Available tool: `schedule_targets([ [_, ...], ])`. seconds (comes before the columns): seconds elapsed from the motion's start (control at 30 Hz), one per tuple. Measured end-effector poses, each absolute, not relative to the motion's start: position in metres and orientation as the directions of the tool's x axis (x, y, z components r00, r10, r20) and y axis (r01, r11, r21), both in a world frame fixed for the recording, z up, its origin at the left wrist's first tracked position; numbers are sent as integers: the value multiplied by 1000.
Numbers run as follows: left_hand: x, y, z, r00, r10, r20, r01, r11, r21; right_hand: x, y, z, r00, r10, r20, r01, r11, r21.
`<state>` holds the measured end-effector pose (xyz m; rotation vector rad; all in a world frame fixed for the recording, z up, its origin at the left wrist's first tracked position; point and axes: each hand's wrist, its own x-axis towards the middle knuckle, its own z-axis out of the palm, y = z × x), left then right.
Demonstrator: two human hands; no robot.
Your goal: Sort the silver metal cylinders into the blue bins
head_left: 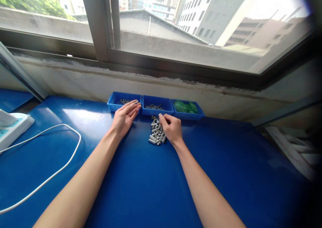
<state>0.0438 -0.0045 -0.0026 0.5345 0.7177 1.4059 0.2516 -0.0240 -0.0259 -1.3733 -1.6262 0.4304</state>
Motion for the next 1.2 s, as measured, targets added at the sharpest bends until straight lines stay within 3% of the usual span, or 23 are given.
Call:
schedule_targets([
  [0.23,42,-6,3,-30,994,-110,-753,49,656,251,-24,-25,62,903,426,584,313,-749],
  [0.37,43,-6,-2,12,998,-55,-695,48,717,251,-24,-26,68,901,429,593,310,-743],
  [0.6,53,-8,-16,77,986,145,-245,-123,962,251,-23,-25,77,847,525,652,356,-670],
  [0.8,59,-12,-20,139,965,220,29,-227,974,244,-25,-29,-111,806,582,817,407,-408],
  [0.9,58,-10,-23,135,962,236,90,-249,964,242,-25,-30,-138,821,555,862,375,-341],
  [1.2,54,-12,-22,140,924,355,328,-381,864,249,-25,-28,-276,809,519,676,547,-494],
])
